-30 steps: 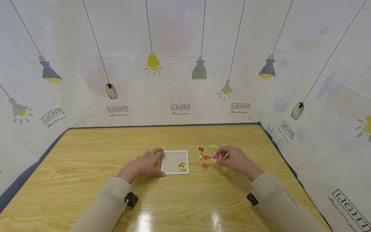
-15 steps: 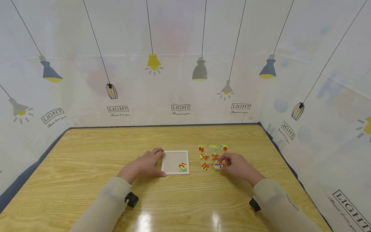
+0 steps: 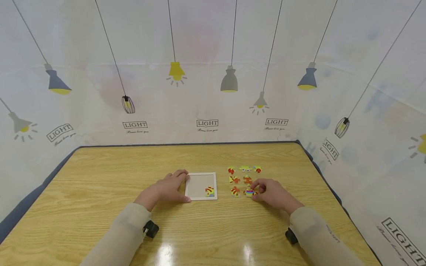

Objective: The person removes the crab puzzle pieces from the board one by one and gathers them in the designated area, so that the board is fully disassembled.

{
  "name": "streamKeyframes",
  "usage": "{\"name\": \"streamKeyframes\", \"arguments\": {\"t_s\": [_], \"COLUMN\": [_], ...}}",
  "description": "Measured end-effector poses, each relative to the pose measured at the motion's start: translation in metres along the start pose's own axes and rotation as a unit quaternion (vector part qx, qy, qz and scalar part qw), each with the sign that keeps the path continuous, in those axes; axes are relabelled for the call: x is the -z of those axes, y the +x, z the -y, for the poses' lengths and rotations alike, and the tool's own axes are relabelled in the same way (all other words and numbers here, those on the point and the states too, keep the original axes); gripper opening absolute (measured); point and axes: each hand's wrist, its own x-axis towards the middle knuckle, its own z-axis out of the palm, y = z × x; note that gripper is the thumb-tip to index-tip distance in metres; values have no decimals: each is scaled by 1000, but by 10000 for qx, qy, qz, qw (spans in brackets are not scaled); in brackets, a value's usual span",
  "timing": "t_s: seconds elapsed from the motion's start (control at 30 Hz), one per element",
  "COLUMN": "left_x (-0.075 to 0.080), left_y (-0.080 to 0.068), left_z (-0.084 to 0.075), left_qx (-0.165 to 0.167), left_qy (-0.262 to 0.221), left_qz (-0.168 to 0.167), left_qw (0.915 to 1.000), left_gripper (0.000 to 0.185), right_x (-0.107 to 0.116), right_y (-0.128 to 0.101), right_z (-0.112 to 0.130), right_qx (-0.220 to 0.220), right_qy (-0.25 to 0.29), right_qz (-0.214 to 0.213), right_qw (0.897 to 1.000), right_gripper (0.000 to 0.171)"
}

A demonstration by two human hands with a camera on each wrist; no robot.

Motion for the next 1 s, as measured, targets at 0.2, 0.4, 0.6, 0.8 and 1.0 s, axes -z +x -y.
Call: {"name": "streamKeyframes", "arguments": {"t_s": [0.2,0.4,0.6,0.8,1.0], "left_x": [1,0,0,0,-2], "left_y": [-1,1,0,0,3], "left_z": [1,1,2,2,3], "left_qx": [-20,-51,-53,-12,-10], "left_qy": [28,61,89,79,38], "left_qz": [-9,-33,-52,-29,-3], "left_qw": [10000,10000,9999,10000,10000], "left_gripper": [89,88,88,89,90], "right_x": [-1,-1,-1,-1,3], "right_y": [1,2,4,3,2], "right_z": [-1,-3,-2,-1,-4], "right_qx": [-101,-36,-113,-169,-166], "right_qy": [78,14,-10,56,257], "right_qz": [26,-2,10,49,227], "right_qw": [9999,10000,9999,9998,9993], "right_gripper": [27,27,25,26,33]}}
